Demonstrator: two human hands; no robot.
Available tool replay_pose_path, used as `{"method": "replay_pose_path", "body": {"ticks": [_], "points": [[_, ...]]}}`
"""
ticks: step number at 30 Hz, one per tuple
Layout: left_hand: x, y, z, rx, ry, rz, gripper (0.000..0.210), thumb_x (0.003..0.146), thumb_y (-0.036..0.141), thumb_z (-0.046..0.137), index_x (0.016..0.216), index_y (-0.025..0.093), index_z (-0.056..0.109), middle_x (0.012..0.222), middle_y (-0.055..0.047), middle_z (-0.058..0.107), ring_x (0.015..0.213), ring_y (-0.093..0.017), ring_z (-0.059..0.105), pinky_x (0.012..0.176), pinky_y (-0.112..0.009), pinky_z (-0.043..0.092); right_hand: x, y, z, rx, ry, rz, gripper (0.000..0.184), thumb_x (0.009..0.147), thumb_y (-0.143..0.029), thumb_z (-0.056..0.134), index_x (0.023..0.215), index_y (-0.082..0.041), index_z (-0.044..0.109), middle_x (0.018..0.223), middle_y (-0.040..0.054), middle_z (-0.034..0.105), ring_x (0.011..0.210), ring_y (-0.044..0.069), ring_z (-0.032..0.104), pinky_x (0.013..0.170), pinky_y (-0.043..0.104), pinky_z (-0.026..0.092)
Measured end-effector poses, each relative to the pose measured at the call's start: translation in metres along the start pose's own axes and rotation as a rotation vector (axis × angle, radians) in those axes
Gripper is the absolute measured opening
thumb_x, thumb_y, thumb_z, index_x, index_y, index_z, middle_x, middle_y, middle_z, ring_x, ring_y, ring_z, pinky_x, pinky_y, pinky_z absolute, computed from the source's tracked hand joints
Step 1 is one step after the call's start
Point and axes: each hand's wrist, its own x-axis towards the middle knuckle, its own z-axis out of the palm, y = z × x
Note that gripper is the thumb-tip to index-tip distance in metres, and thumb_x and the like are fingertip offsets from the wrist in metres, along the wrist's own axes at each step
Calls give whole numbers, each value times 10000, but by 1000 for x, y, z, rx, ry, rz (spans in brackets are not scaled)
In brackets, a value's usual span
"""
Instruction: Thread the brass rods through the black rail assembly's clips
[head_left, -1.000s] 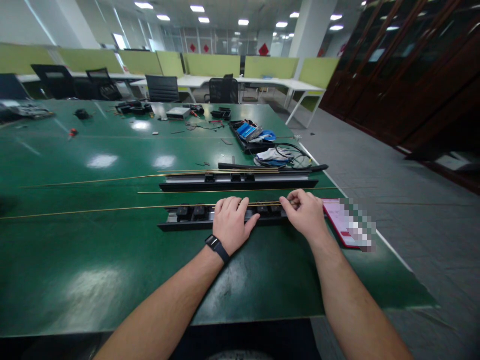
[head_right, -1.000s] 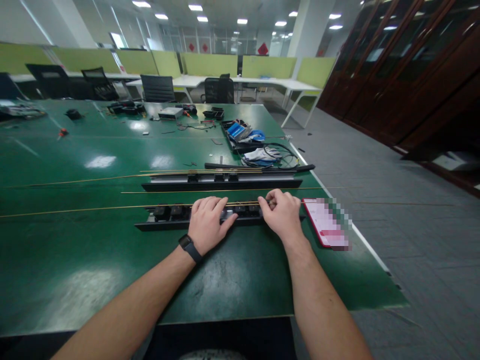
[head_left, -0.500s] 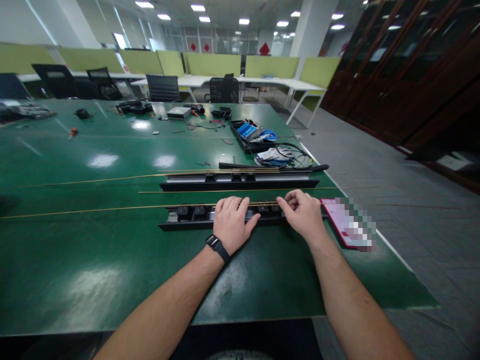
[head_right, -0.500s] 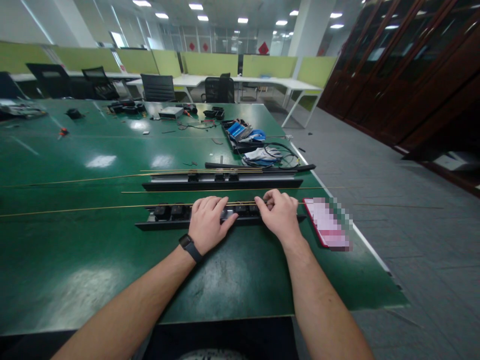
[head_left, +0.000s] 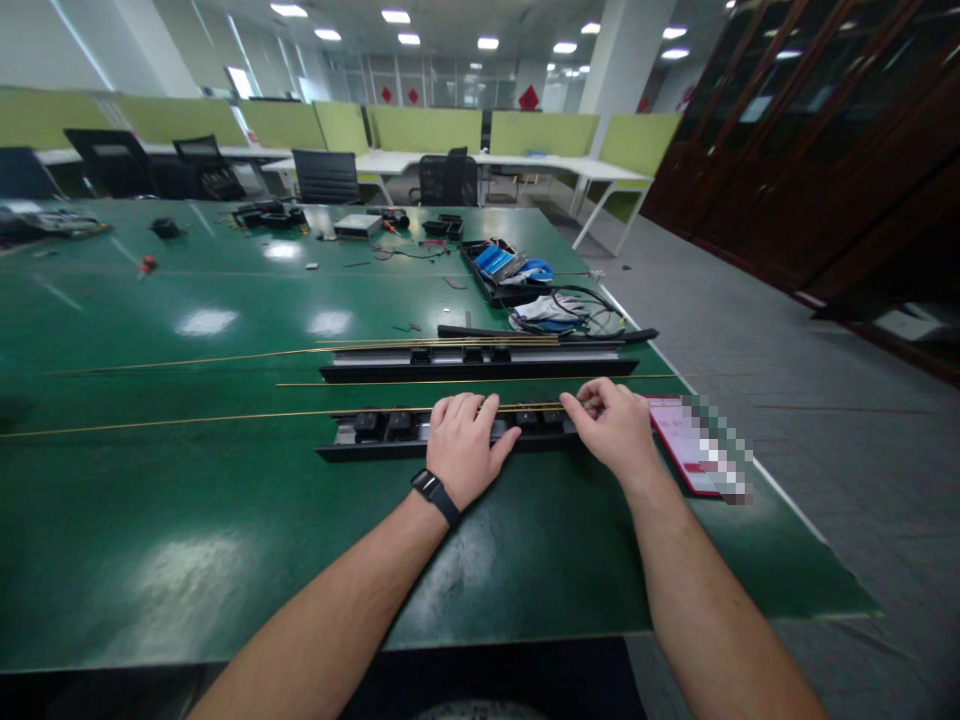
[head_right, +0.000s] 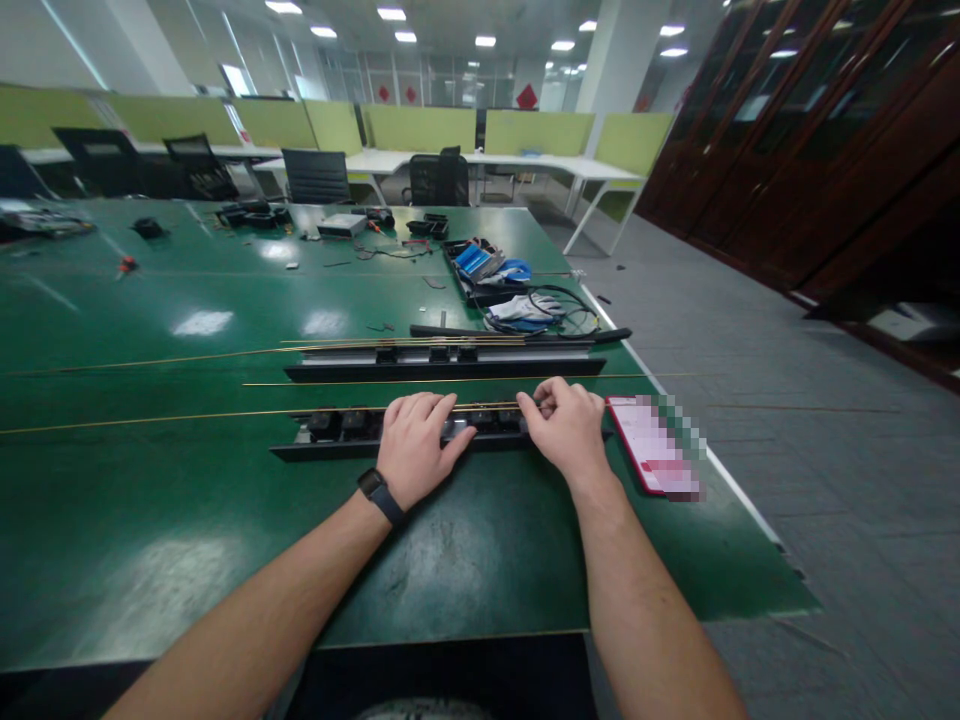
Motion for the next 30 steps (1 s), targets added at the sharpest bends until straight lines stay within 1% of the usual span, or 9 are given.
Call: {"method": "replay_pose_path", "body": {"ticks": [10,14,21,26,30], "points": [[0,0,1,-7,16,-1,435,990,496,634,1315,209,660,1227,-117,726,1218,-299,626,1070,-484,407,-4,-4,5,-29,-23,-21,401,910,-631,624,803,-245,604,692,13,642,795,240,607,870,418,348],[0,0,1,-6,15,-2,435,991,495,634,1318,209,658,1228,-118,726,1221,-300,623,1068,-482,404,-3,-4,5,13,-41,0,374,899,-607,642,809,-245,609,690,9,648,788,239,615,864,415,357],[1,1,0,3,5,6,440,1001,496,621,1320,194,646,1240,-111,722,1229,-293,616,1075,-481,396,-1,-4,2,21,-24,9,338,875,-575,663,807,-250,601,659,4,624,769,240,601,834,407,369],[1,1,1,-2,5,5,433,998,498,624,1319,209,647,1246,-112,725,1233,-293,621,1077,-481,393,1,0,-1,16,-22,12,300,849,-534,687,812,-250,597,648,-1,618,753,237,598,803,392,375],[1,0,1,-7,4,4,428,1001,498,619,1318,210,646,1247,-116,727,1231,-298,623,1074,-485,394,1,1,-3,2,-35,6,294,864,-525,669,798,-250,588,643,4,618,751,239,596,793,388,373]]}}
